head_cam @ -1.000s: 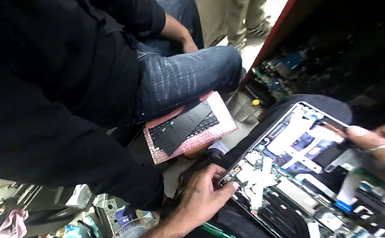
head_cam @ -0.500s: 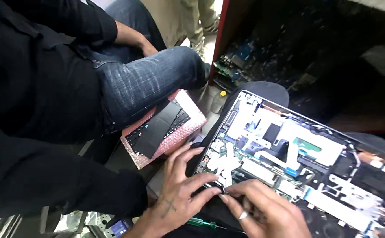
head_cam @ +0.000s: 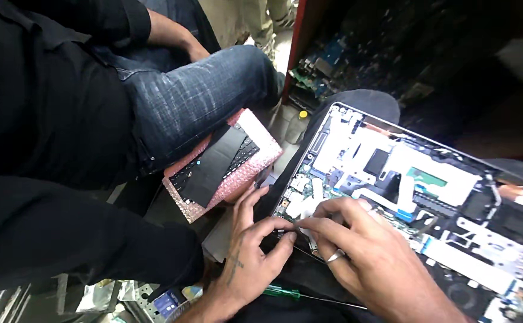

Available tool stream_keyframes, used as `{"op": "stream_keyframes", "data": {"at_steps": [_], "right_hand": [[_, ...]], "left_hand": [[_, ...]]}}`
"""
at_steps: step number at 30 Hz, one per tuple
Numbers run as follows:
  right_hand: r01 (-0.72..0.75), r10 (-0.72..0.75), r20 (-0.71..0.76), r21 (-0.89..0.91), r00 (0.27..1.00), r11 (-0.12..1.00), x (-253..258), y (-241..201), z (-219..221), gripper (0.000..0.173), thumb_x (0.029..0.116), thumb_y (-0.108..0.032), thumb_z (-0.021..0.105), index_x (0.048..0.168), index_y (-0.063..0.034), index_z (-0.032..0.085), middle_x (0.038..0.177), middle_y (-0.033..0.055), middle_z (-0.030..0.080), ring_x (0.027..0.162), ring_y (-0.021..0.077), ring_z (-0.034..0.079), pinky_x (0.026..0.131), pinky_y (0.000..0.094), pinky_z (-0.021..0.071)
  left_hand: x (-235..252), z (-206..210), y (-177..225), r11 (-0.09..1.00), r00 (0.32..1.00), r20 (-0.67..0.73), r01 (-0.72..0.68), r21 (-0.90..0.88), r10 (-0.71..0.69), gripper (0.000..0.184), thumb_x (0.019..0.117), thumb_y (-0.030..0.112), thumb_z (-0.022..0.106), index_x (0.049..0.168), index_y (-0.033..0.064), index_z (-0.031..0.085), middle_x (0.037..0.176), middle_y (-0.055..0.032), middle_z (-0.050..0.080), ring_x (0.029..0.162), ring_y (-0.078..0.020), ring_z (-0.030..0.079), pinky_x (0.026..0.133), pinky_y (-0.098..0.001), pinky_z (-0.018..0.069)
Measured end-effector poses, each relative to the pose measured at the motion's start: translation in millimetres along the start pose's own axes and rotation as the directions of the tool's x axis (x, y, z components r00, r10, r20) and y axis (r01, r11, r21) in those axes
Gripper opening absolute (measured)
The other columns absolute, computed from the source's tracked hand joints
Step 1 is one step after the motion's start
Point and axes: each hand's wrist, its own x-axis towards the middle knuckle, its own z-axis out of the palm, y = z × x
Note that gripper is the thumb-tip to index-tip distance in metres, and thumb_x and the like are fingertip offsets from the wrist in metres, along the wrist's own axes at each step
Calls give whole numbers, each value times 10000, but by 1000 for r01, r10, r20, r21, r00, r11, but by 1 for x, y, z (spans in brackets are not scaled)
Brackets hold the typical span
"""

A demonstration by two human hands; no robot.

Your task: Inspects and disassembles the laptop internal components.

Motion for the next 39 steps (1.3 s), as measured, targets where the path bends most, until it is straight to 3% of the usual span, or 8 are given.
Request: {"op": "stream_keyframes", "data": {"at_steps": [10,18,22,24,28,33,35,39], "right_hand": [[51,-42,83,-105,996,993,8,8,-2,231,902,-346,586,958,-171,726,984,78,629,824,276,625,593,420,475],[19,-17,42,-44,999,999,5,7,1,183,925,-231,554,909,-147,716,983,69,650,852,264,645,638,433,507],[111,-112,116,18,987,994,10,17,-7,215,932,-212,529,1004,-188,730,1030,44,647,841,232,645,624,411,507],[172,-174,168,30,970,985,16,20,-11,269,908,-178,525,1047,-213,753,1046,52,642,823,237,633,613,412,495],[285,-275,271,0,923,958,32,24,-21,198,842,-112,580,904,-201,746,957,52,615,736,233,614,548,394,461],[354,-302,378,-76,875,932,40,26,-32,240,789,-5,660,944,-173,734,977,101,616,773,300,629,563,431,500],[354,-298,385,-82,874,932,38,26,-33,223,791,-38,658,959,-164,736,982,114,612,767,309,624,547,429,483],[276,-234,326,-90,916,957,27,25,-31,241,889,-306,528,928,-194,738,998,70,617,802,267,614,579,414,468]], "left_hand": [[-2,-2,3,987,994,10,113,-118,-112,93,872,259,708,826,192,755,1569,-34,437,1532,-207,258,1184,-408,370],[1,-3,1,990,996,43,85,-116,-81,105,866,220,697,799,141,715,1565,-55,441,1499,-180,330,1144,-377,421],[1,-7,-3,986,995,86,57,-157,-44,120,882,218,689,808,125,707,1564,-62,440,1496,-174,338,1151,-362,420],[1,-6,-4,986,995,89,51,-157,-38,119,881,218,686,813,122,704,1558,-64,446,1485,-168,351,1144,-353,420],[1,-6,-5,988,995,94,50,-147,-36,121,881,221,684,825,117,709,1558,-68,445,1464,-164,379,1122,-344,439],[6,-5,1,999,997,77,20,-37,-17,107,857,204,695,789,122,703,1537,-65,470,1462,-171,388,1128,-365,441],[10,-5,4,1000,996,85,3,19,-4,107,846,213,694,777,132,707,1530,-67,476,1464,-178,384,1133,-376,431],[17,-7,7,996,988,155,-5,86,-8,109,827,232,695,745,161,699,1553,-46,452,1464,-160,377,1107,-371,444]]}}
